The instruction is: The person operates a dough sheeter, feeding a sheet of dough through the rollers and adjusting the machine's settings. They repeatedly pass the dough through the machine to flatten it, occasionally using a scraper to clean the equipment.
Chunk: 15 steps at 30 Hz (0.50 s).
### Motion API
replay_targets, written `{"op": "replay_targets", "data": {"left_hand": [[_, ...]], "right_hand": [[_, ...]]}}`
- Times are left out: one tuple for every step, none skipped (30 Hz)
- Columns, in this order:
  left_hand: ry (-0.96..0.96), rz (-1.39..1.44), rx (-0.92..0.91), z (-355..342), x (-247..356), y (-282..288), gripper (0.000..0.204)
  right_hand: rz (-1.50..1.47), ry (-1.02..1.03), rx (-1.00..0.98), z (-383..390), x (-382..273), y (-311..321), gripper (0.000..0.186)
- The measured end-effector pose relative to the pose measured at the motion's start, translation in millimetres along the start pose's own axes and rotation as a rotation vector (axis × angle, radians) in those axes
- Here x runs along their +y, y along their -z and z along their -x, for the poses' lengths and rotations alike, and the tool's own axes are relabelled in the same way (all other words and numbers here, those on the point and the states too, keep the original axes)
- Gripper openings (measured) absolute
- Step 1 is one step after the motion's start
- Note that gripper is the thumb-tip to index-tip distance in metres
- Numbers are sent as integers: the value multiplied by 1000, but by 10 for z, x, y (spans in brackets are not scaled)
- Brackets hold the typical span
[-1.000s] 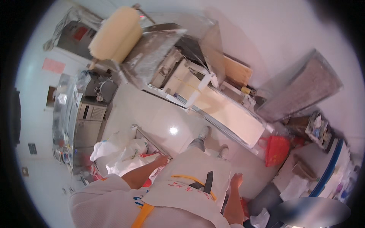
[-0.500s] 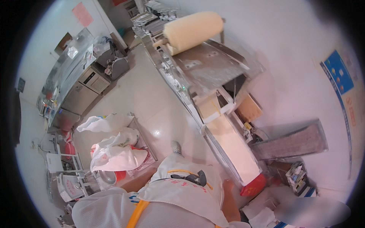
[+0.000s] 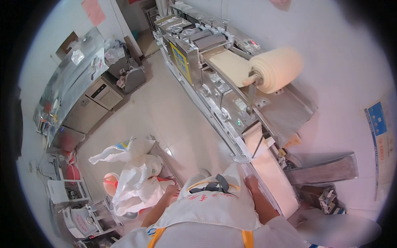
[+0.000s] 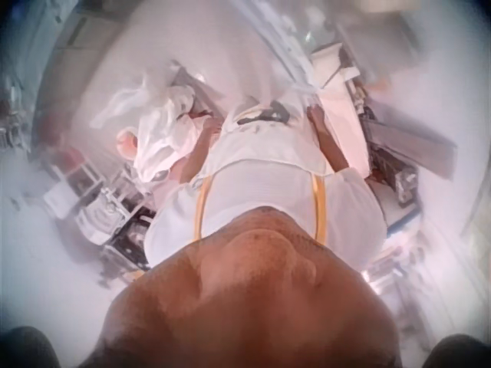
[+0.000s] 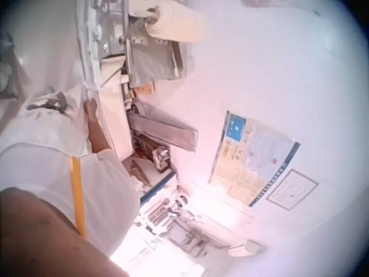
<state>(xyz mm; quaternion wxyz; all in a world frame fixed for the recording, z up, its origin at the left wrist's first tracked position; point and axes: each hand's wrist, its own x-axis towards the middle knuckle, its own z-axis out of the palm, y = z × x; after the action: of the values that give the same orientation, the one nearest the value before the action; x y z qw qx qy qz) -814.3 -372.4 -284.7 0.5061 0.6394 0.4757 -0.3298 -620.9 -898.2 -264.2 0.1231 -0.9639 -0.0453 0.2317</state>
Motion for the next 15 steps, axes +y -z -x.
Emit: {"op": "replay_targets", "data": {"left_hand": [[9, 76, -46, 4, 236, 99, 33], [38, 171, -49, -54, 228, 305, 35], [-36, 82, -19, -76, 202, 456, 35], [-112, -17, 6, -122, 229, 567, 36], [-291, -309, 60, -150, 313, 598, 37], [-470, -602, 112, -178, 435, 620, 37], [-538, -709, 123, -150, 629, 610, 38], [-591, -808, 156, -62, 751, 649, 39], [-640, -907, 188, -6, 895, 695, 39], [-685, -953, 150, -12, 1196, 690, 39], [-690, -943, 140, 8, 1306, 757, 39], [-683, -933, 139, 1, 1400, 874, 39], [-638, -888, 138, 2, 1444, 1023, 38], [-563, -816, 154, 41, 1400, 1168, 38], [-494, -724, 172, 34, 1397, 1359, 38]], "right_hand": [[123, 79, 68, -215, -203, 42, 26], [31, 153, 76, -435, -674, 152, 29], [-52, 223, 79, -588, -1182, 321, 33], [-150, 207, 68, -705, -1607, 486, 33], [-240, 185, 57, -815, -1972, 645, 32], [-329, 162, 49, -945, -2255, 759, 32], [-297, 168, 23, -1095, -2446, 835, 32], [-270, 199, -11, -1275, -2712, 850, 32], [-241, 232, -45, -1435, -2967, 869, 32], [-232, 178, -42, -1606, -2928, 836, 33], [-221, 168, -49, -1843, -2953, 721, 33], [-213, 167, -59, -2092, -3009, 616, 33], [-223, 95, -92, -2301, -3119, 555, 32], [-225, 36, -139, -2493, -3283, 490, 32], [-225, -25, -185, -2686, -3419, 440, 32]]}}
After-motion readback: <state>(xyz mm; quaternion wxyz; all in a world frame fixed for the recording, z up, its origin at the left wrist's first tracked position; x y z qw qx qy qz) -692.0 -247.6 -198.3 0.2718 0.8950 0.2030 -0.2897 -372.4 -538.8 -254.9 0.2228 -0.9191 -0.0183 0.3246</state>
